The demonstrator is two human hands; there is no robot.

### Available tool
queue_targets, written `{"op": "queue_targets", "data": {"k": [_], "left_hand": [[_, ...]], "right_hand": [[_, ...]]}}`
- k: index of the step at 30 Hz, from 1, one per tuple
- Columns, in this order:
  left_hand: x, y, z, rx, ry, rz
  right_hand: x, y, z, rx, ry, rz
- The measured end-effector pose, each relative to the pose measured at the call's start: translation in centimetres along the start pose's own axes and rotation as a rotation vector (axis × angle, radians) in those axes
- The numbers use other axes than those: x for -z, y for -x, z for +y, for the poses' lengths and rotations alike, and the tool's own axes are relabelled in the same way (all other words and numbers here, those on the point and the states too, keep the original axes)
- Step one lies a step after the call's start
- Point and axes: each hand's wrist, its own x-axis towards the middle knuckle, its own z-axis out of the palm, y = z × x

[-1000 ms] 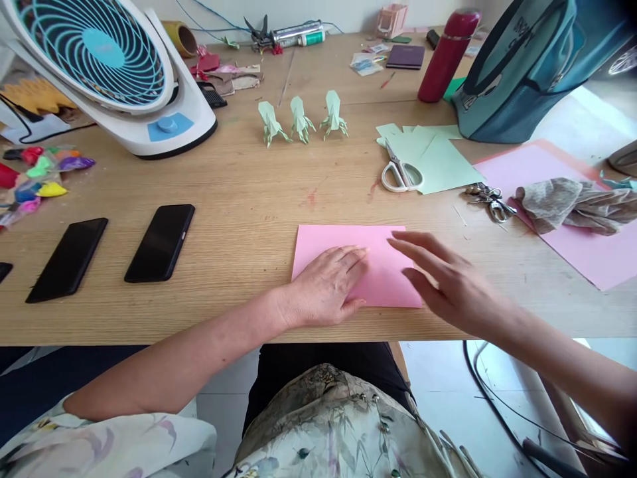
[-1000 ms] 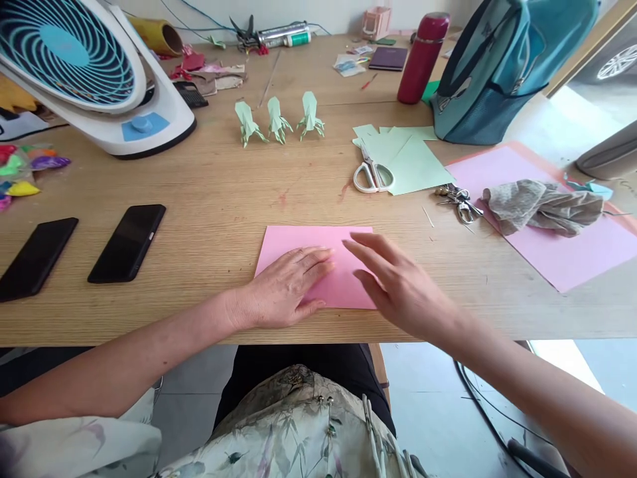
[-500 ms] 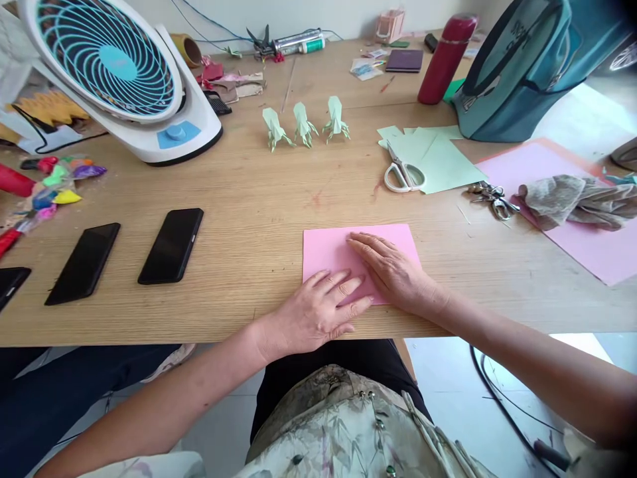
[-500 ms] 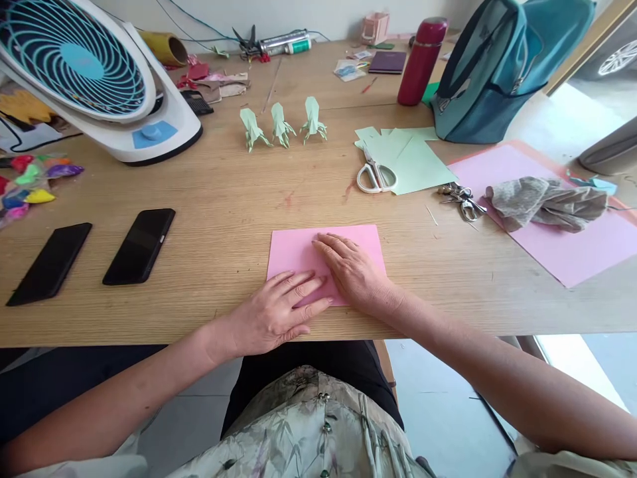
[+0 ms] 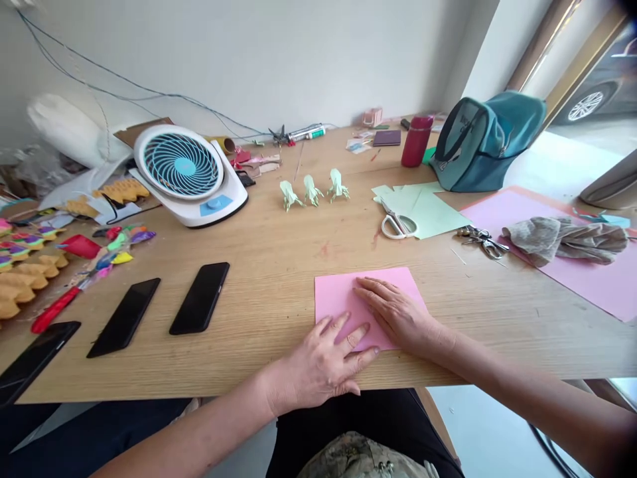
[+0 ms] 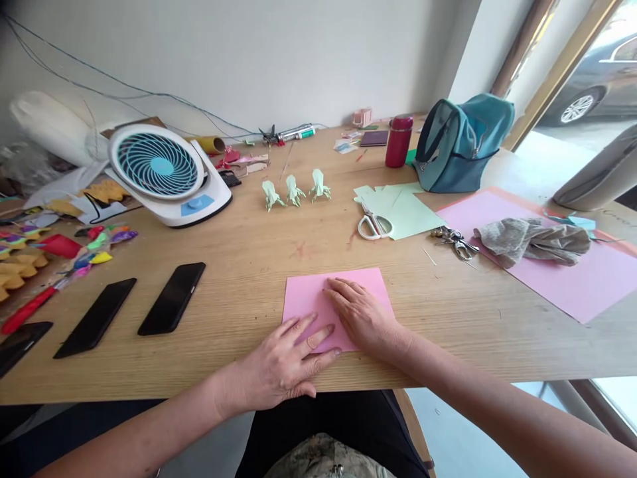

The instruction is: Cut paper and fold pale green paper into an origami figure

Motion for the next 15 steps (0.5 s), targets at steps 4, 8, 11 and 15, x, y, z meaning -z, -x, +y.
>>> {"op": "queue_targets", "data": {"k": [4, 8, 11, 15], "left_hand": [[0.0, 1.0, -0.4, 0.005, -0.023, -0.004], [-0.1, 2.0, -0.7, 0.019, -0.052, 0.019], [0.0, 2.7, -0.8, 0.017, -0.085, 0.032], [0.1, 3.6, -1.1, 0.014, -0.117, 0.050]], "right_hand": [[-0.2, 0.0, 0.0, 0.007, 0.006, 0.026], [-0.3, 0.0, 0.0, 0.001, 0.007, 0.035], [-0.4, 0.0, 0.0, 0.000, 0.016, 0.041], [-0.5, -0.1, 0.0, -0.003, 0.018, 0.037]]}}
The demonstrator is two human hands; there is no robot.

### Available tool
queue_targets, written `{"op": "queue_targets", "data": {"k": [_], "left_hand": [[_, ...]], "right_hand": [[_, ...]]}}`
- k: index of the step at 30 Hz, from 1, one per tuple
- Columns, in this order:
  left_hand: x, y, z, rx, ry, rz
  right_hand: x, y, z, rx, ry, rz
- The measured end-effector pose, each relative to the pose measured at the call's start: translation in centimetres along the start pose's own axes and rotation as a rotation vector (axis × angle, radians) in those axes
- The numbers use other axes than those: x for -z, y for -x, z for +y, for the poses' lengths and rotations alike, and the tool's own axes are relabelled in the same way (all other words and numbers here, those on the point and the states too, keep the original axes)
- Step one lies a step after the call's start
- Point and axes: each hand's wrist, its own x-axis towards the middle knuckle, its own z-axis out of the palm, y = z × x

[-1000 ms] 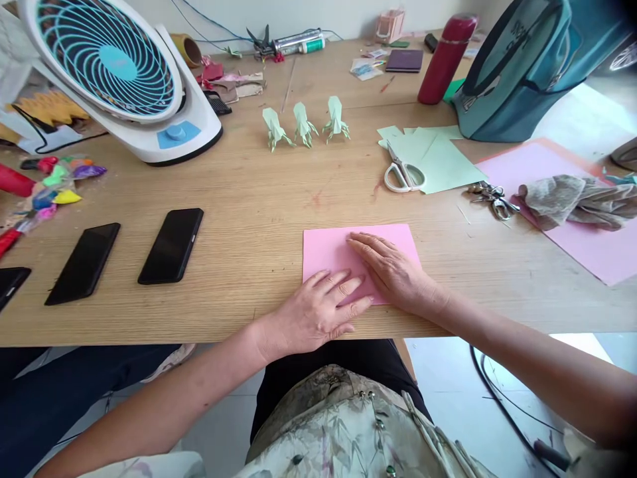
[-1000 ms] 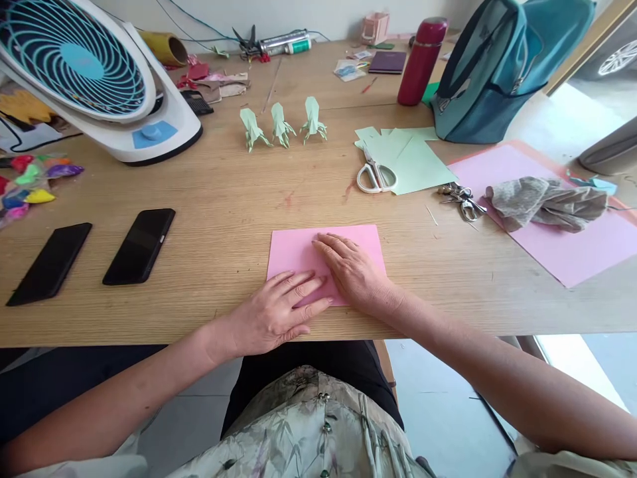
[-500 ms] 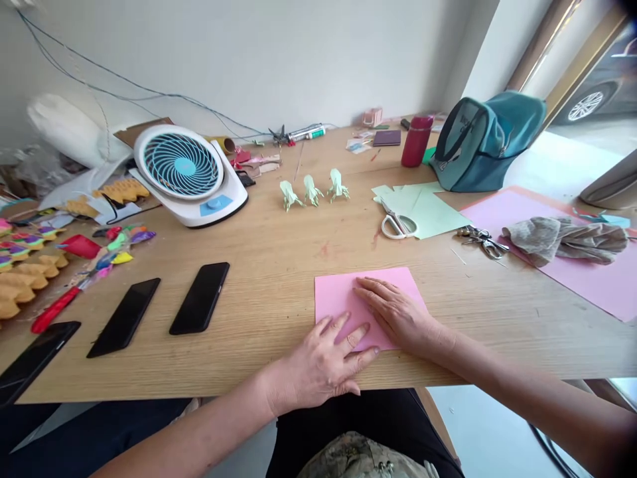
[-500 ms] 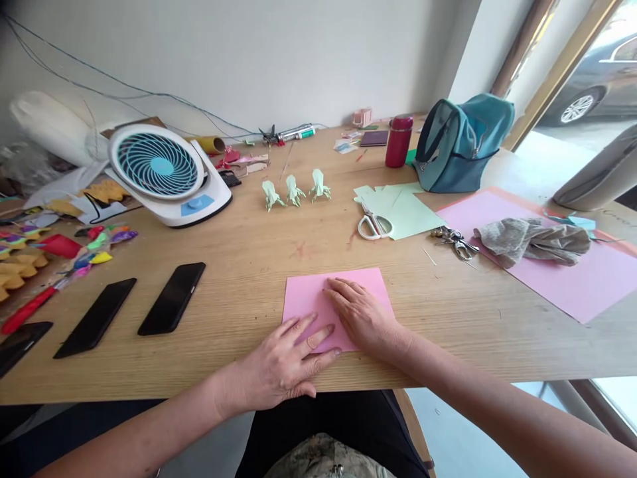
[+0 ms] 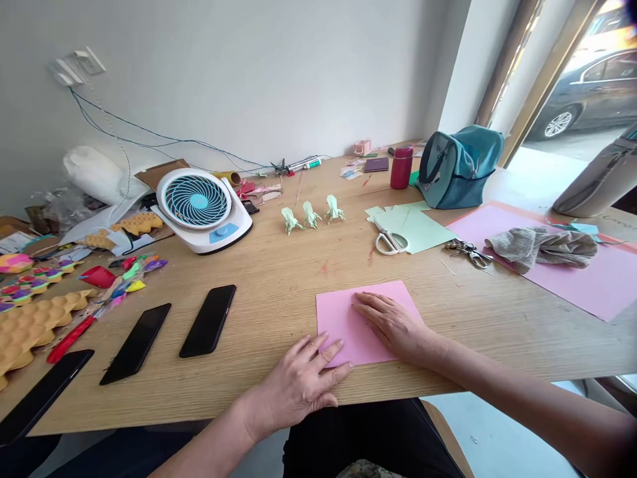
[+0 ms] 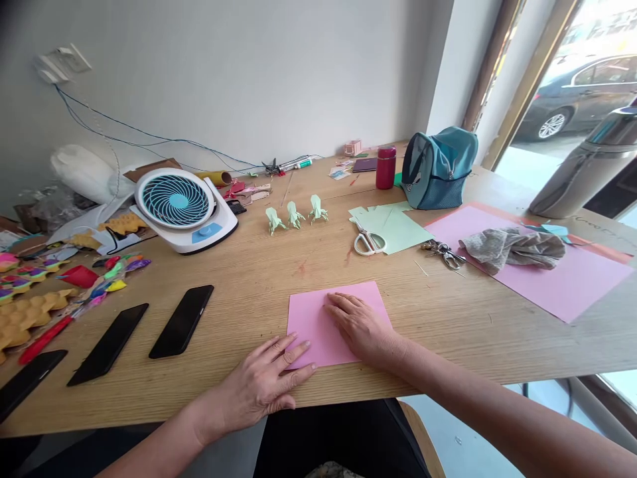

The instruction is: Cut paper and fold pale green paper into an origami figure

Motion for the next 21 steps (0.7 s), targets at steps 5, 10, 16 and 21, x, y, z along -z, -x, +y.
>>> {"op": "queue_targets", "data": {"k": [5, 10, 16, 21], "left_hand": [[0.0, 1.4, -0.3, 0.030, -0.031, 0.008], [0.3, 2.3, -0.3, 0.039, -0.065, -0.002], [0.8, 3.0, -0.2, 0.065, -0.098, 0.014], [0.4, 3.8, -0.1, 0.087, -0.113, 0.051]], "right_hand": [[0.0, 0.0, 0.0, -0.021, -0.008, -0.017], [0.1, -0.1, 0.0, -0.027, -0.010, -0.034], [-0.3, 0.0, 0.0, -0.029, -0.023, 0.002], [-0.2, 0.0, -0.1, -0.039, 0.002, -0.031]]}}
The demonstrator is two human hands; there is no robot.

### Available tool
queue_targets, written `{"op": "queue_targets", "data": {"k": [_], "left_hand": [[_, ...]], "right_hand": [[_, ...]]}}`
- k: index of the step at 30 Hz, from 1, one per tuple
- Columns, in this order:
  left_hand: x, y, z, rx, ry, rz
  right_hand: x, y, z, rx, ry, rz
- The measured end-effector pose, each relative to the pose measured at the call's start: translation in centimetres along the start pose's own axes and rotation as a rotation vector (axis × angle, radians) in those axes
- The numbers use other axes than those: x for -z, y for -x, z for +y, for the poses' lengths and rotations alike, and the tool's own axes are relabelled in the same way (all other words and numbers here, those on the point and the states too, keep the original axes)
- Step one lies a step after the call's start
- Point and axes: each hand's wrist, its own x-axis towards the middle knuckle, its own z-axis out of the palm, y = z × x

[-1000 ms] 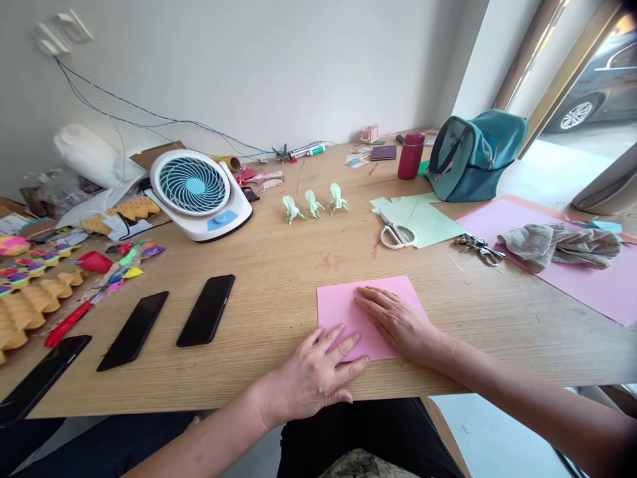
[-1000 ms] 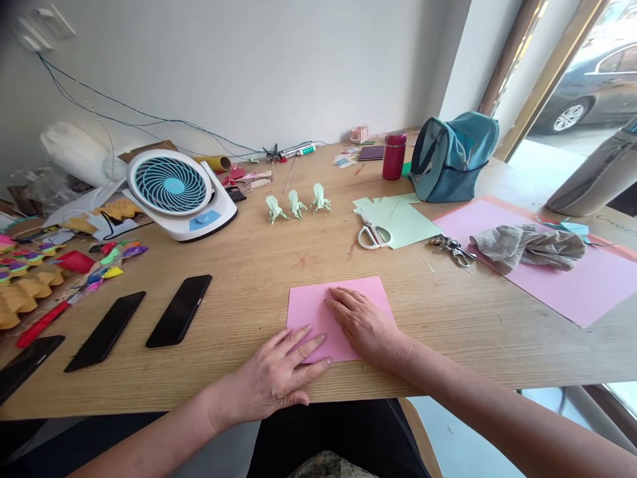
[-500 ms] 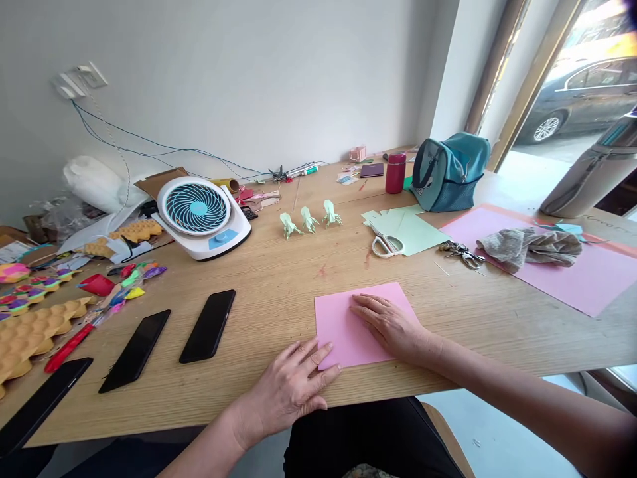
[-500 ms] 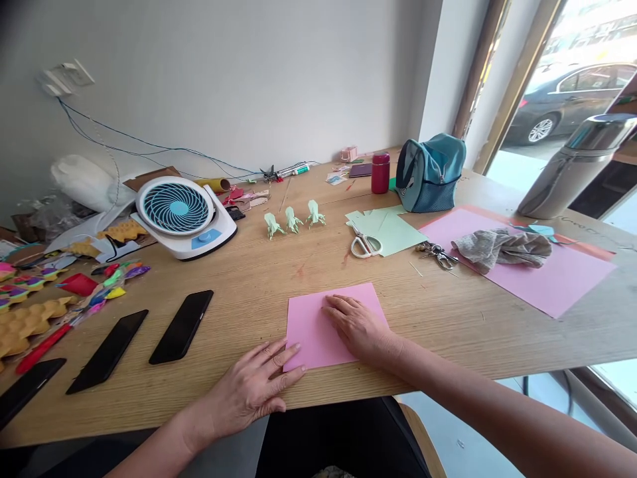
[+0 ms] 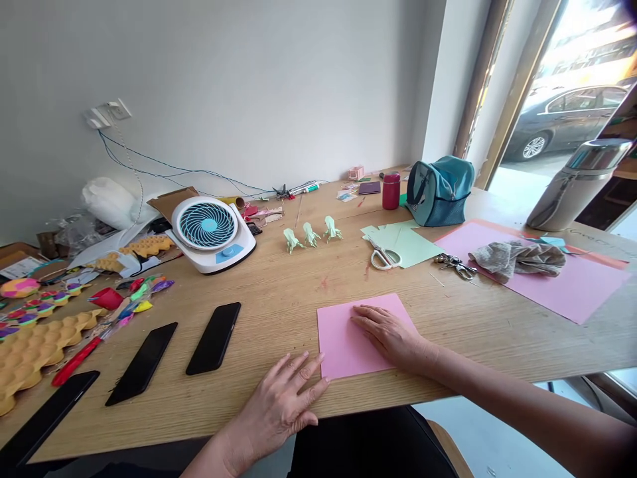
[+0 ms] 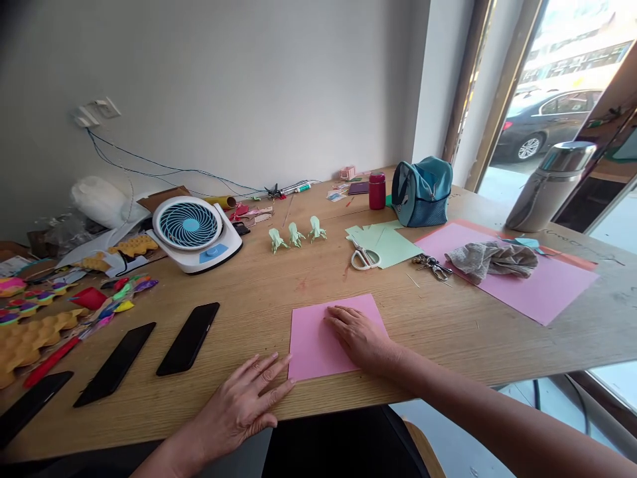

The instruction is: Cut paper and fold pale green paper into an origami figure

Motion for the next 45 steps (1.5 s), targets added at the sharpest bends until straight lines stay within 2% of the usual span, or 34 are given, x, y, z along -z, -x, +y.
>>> {"op": "queue_targets", "data": {"k": [11, 18, 21, 24, 29, 32, 37, 45], "left_hand": [[-1.5, 1.7, 1.4, 0.107, -0.022, 0.059], [-0.2, 1.9, 1.3, 0.149, 0.117, 0.080], [0.5, 0.6, 1.4, 0.243, 0.223, 0.104], [0.3, -2.3, 0.7, 0.325, 0.325, 0.133], [-2.0, -8.7, -2.5, 0.383, 0.338, -0.020], [-3.7, -11.0, -4.4, 0.439, 0.342, -0.052], [-5.5, -11.6, -5.1, 0.416, 0.289, 0.136], [-5.2, -11.9, -5.2, 0.347, 0.281, 0.186]], "right_hand": [[0.5, -0.1, -0.2, 0.008, 0.010, -0.013], [0.1, 0.0, 0.0, -0.023, 0.006, -0.010], [0.3, -0.1, -0.3, -0.044, -0.034, -0.012], [0.9, -0.4, -0.6, -0.077, -0.065, -0.015], [2.6, -1.3, 1.1, -0.195, 0.000, -0.006], [3.5, -1.6, 3.3, -0.317, 0.088, -0.011], [4.4, -2.2, 5.0, -0.460, 0.192, -0.082], [5.7, -3.0, 4.0, -0.630, 0.208, -0.258]]}}
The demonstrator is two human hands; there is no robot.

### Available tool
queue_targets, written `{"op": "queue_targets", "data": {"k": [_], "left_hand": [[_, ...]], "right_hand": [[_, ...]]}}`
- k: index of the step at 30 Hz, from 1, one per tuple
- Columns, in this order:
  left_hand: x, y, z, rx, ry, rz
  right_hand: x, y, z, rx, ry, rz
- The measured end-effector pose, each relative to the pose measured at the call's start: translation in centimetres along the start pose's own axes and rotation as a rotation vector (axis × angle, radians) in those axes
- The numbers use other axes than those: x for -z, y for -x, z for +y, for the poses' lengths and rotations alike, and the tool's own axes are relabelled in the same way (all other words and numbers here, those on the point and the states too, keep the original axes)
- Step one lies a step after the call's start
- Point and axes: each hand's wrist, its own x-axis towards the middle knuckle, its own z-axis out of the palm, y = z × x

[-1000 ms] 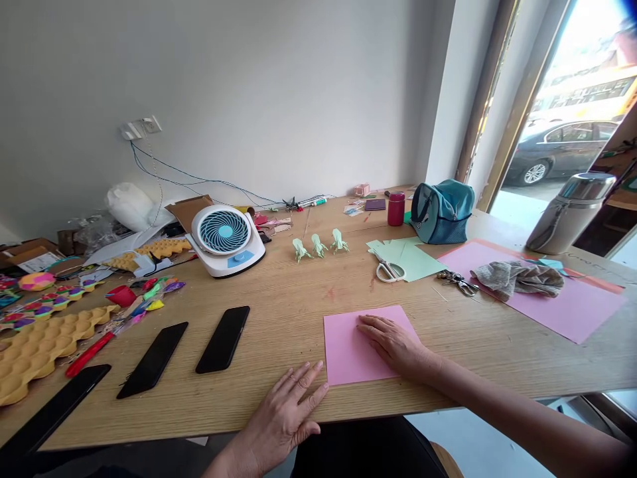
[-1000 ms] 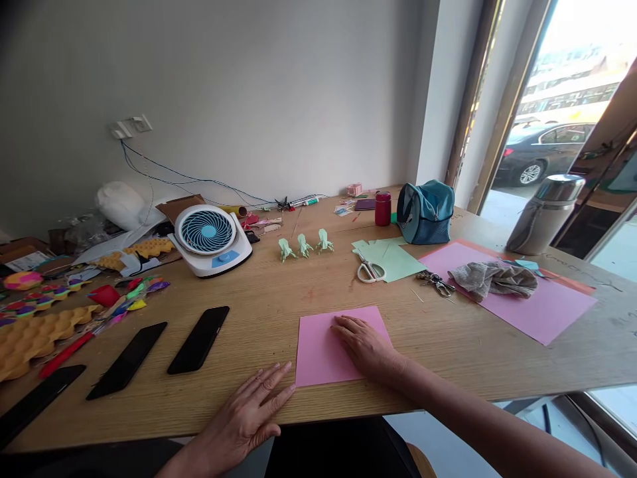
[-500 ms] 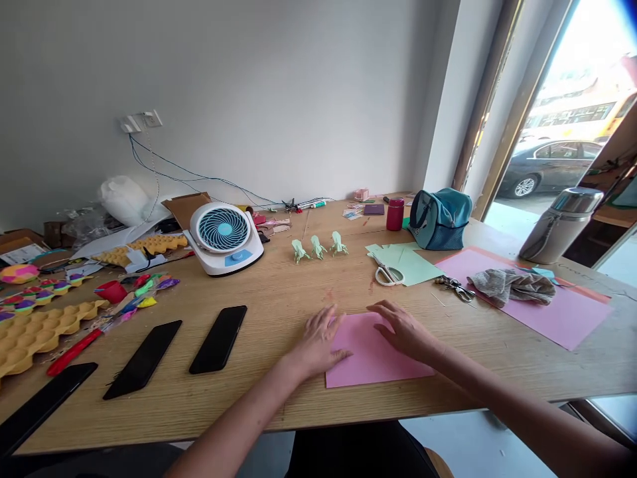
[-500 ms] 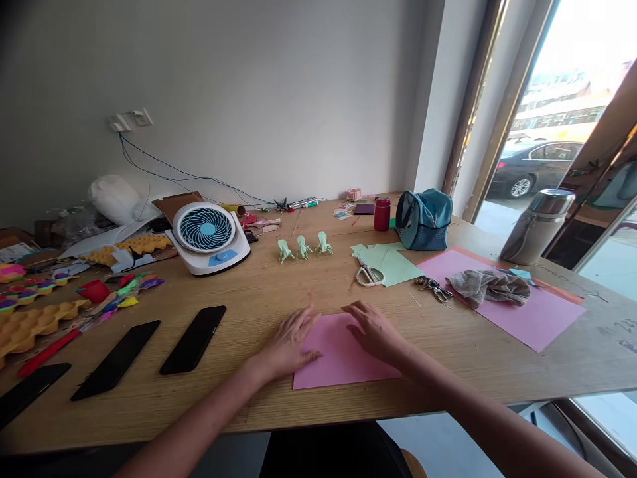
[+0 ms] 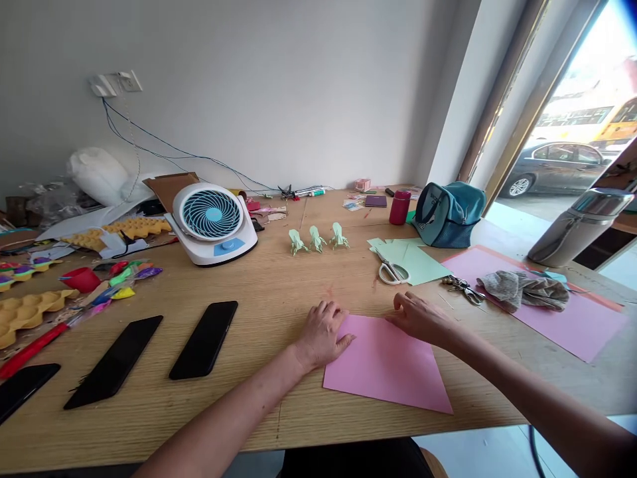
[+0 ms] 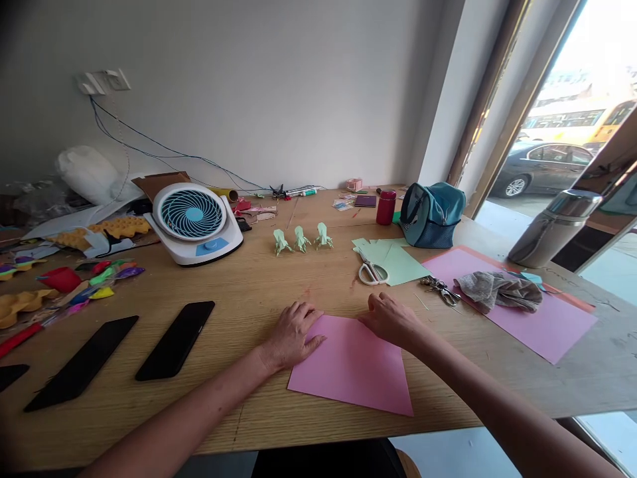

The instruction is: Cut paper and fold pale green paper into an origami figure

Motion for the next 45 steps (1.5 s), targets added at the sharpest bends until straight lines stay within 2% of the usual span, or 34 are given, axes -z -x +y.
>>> {"op": "queue_targets", "data": {"k": [6, 11, 14, 17, 19, 21, 24, 25, 28, 31, 33, 35, 37, 42, 45], "left_hand": [[0.0, -0.1, 0.0, 0.003, -0.010, -0.020], [-0.3, -0.1, 0.0, 0.037, 0.040, -0.009], [-0.5, 0.0, 0.0, 0.050, 0.062, 0.009], [-0.7, 0.2, -0.1, 0.052, 0.095, 0.013], [-0.8, 0.1, -0.5, 0.054, 0.153, 0.027], [-0.9, -0.4, -1.2, 0.059, 0.263, 0.082], [-1.0, -2.3, -2.6, 0.110, 0.554, 0.253], [-1.1, -3.1, -3.1, 0.180, 0.678, 0.335], [-1.4, -5.1, -4.8, 0.551, 1.130, 0.534], [-1.6, -5.4, -6.6, 0.646, 1.233, 0.576], [-1.5, -4.9, -7.6, 0.651, 1.314, 0.576], [-1.2, -4.3, -8.4, 0.637, 1.558, 0.525], [-0.9, -3.9, -8.7, 0.619, 1.683, 0.475], [-0.5, -3.8, -8.1, 0.566, 1.589, 0.343], [-0.5, -3.8, -8.0, 0.562, 1.674, 0.304]], "right_hand": [[0.1, 1.4, 0.3, -0.033, 0.037, -0.084], [0.8, 3.0, -0.3, 0.016, 0.035, -0.149], [1.3, 4.0, -0.8, -0.039, -0.054, -0.208], [1.5, 4.4, -0.7, -0.059, -0.167, -0.338], [1.8, 4.0, -0.3, -0.049, -0.278, -0.437], [2.3, 2.9, 0.2, -0.037, -0.428, -0.478], [3.2, 0.0, 0.6, -0.029, -0.626, -0.347], [3.4, -1.1, 0.5, -0.072, -0.674, -0.281], [3.2, -4.8, -0.2, -0.145, -0.956, -0.079], [1.6, -7.4, -0.9, -0.137, -1.046, -0.006], [0.3, -8.2, -0.8, -0.133, -1.089, -0.012], [-1.0, -8.3, -0.2, -0.142, -1.149, -0.030], [-1.8, -8.1, 0.5, -0.165, -1.214, -0.046], [-2.5, -7.6, 1.7, -0.223, -1.320, -0.060], [-2.3, -7.5, 1.4, -0.251, -1.377, -0.074]]}}
